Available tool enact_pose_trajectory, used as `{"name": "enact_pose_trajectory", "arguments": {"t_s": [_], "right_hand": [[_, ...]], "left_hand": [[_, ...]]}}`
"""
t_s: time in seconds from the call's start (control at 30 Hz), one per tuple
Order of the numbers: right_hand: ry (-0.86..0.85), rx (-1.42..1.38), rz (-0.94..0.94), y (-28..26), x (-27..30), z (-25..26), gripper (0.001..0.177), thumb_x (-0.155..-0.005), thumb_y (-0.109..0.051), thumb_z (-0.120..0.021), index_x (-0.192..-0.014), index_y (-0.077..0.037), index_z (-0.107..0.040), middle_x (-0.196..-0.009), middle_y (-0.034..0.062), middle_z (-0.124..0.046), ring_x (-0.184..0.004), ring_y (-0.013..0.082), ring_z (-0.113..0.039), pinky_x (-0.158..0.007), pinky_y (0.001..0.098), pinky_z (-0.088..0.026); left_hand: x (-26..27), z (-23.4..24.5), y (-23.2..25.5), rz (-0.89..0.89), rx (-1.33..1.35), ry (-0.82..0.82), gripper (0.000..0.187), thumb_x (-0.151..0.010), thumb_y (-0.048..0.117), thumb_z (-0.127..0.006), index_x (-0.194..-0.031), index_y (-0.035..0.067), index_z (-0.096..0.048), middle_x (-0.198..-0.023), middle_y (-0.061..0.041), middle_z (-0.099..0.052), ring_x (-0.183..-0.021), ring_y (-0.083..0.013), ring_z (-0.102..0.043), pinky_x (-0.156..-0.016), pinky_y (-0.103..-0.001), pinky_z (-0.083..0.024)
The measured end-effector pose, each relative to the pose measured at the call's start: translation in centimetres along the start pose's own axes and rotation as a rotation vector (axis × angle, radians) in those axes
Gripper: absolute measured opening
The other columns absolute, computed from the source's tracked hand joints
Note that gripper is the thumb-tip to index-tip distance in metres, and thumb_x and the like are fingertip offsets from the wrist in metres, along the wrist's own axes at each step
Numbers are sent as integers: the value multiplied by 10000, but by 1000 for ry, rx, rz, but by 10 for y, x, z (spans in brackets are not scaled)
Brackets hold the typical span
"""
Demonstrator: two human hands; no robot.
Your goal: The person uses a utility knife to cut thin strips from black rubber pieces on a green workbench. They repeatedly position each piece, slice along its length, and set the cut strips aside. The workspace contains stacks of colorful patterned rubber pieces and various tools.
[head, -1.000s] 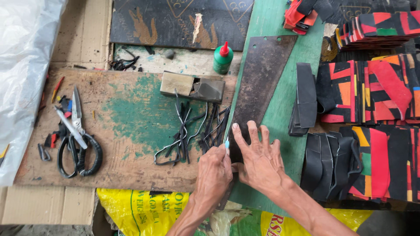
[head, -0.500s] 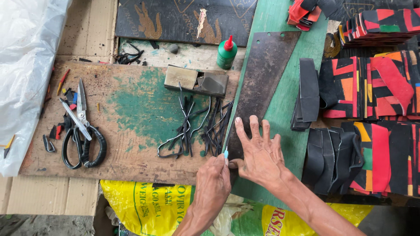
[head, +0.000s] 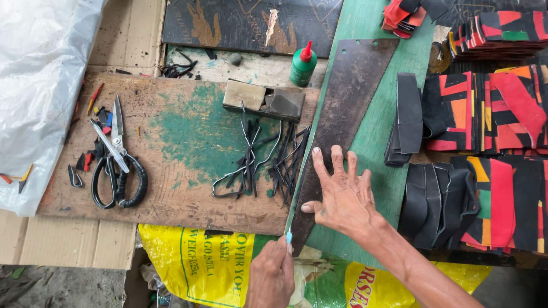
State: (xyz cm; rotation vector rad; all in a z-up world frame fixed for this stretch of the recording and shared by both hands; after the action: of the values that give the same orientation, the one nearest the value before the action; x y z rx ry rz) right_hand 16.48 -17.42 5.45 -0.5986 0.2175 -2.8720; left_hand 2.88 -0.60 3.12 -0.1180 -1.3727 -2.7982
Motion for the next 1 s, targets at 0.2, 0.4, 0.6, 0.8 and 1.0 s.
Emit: {"name": "enact_pose_trajectory", "arguments": {"t_s": [0.2, 0.4, 0.6, 0.8, 1.0], "right_hand": [[-25, -39, -3, 5, -1, -3, 1205, -695, -611, -805, -1622, -154, -185, -1617, 253, -204, -1376, 502, -258, -929, 663, -381], [-14, -71, -6, 5, -1, 0, 1221, -663, -591, -830, -1612, -159, -195, -1615, 237, -207, -1389, 500, -241, -952, 648, -373], [2, -92, 3, 8, -2, -6, 1228, -655, -585, -841, -1610, -161, -196, -1612, 245, -193, -1380, 509, -222, -963, 645, -358], [66, -162, 37, 12, 2, -6, 1209, -639, -590, -841, -1603, -162, -251, -1569, 228, -234, -1329, 473, -273, -935, 618, -374], [270, -298, 154, 28, -4, 2, 999, -633, -405, -907, -1488, -167, -449, -1422, 185, -388, -1264, 399, -391, -960, 526, -412]], "left_hand": [[-27, 26, 3, 257, 51, 133, 157, -918, 110, -687, -1010, 1, -753, -736, -161, -666, -613, -296, -660, -568, -414, -498], [-73, 5, 10, 78, 38, 77, 226, -847, 161, -745, -955, -36, -726, -815, -199, -711, -723, -350, -703, -646, -444, -528], [-72, -10, -9, 33, -106, 5, 131, -876, 120, -707, -868, -7, -678, -807, -203, -670, -743, -391, -659, -661, -489, -501], [-104, 22, -23, 38, -264, 187, 136, -930, 129, -656, -877, 5, -662, -776, -113, -612, -639, -252, -592, -573, -431, -480], [-115, 26, 10, 98, -56, 85, 225, -986, 185, -635, -1051, -10, -727, -726, -69, -559, -598, -176, -537, -518, -379, -461]]}}
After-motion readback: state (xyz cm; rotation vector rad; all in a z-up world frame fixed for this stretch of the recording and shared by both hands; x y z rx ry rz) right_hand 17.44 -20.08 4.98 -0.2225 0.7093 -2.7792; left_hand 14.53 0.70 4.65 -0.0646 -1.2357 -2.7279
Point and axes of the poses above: each hand's wrist, its own x-axis away from the middle knuckle, its own z-axis out of the back of the hand, y = z × x, the point moved 2 cm from there along -x, towards the middle knuckle
